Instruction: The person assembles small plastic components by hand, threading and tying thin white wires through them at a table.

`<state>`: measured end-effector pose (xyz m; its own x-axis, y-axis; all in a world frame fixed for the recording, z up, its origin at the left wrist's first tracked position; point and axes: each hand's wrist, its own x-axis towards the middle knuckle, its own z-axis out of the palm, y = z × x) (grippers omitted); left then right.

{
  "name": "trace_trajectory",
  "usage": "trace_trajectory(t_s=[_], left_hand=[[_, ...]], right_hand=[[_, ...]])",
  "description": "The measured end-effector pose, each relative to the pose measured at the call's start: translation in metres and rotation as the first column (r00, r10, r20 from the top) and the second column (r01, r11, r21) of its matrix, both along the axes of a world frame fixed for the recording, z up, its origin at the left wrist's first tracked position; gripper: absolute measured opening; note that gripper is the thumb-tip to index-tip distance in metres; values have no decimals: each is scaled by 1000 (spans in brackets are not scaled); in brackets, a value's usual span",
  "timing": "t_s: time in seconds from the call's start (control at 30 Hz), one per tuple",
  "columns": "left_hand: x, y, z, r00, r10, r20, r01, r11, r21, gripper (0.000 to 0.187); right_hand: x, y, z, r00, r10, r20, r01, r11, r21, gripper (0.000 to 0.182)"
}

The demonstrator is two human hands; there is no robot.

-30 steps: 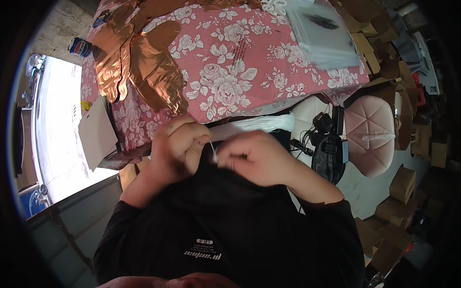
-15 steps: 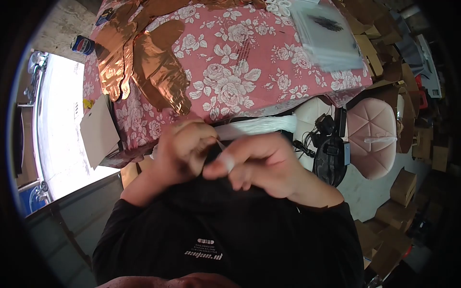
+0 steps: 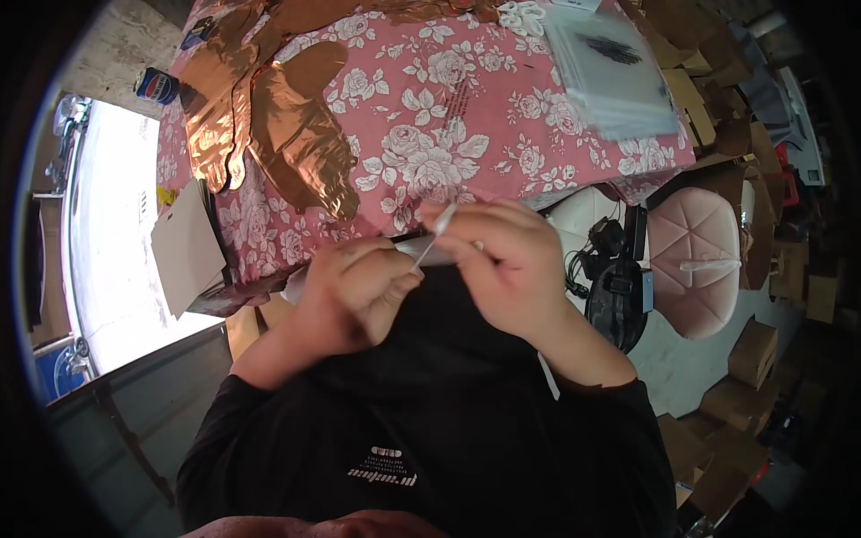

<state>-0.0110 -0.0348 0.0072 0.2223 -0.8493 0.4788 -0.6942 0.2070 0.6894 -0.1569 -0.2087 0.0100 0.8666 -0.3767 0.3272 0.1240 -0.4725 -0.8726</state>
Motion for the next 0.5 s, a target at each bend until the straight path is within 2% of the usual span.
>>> trace_trajectory(t_s=[0.03,0.07,0.1,0.13,0.17,0.23,0.27,0.3,0.37,0.4,0.43,0.47,0.5], left_hand=[[4,1,2,999,44,8,-44,999,-9,18],[8,1,4,996,87,13,-87,996,-18,18],[10,2,4,996,89,9,-89,996,-20,18],[13,4,4,998,61,-21,-60,998,20,17],[14,5,3,998,32,-50,-29,998,60,16],[7,4,0,997,-14,-80,16,1000,25,16],[3,5,0,995,-11,-101,17,998,53,17],[0,5,1,992,-8,-123,18,997,80,17],[1,3,-4,994,-4,-106,9,998,55,19],[1,5,-3,997,9,-80,-2,996,87,19],[1,6,-2,998,22,-52,-16,993,120,20],[2,6,0,998,23,-52,-17,993,120,20],[2,7,3,999,49,-8,-47,990,129,20]], right_hand=[[1,-6,-2,993,87,-85,-108,957,-270,9],[-4,1,-5,959,194,-206,-207,978,-39,10],[-11,11,-6,900,318,-298,-266,942,204,11],[-12,14,6,822,462,-333,-307,852,423,10],[-13,18,12,838,502,-214,-307,759,575,8],[-20,18,19,927,375,-16,-229,599,767,11],[-21,15,19,956,291,-17,-185,648,739,16],[-19,13,3,984,160,83,-167,641,749,15],[-8,11,-5,991,-19,129,-62,803,593,16],[-5,10,-7,998,-58,39,35,896,444,15],[-2,7,-11,998,-58,39,34,896,444,15],[3,3,-16,1000,14,11,-15,996,83,15],[5,1,-19,997,71,-42,-80,955,-286,16]])
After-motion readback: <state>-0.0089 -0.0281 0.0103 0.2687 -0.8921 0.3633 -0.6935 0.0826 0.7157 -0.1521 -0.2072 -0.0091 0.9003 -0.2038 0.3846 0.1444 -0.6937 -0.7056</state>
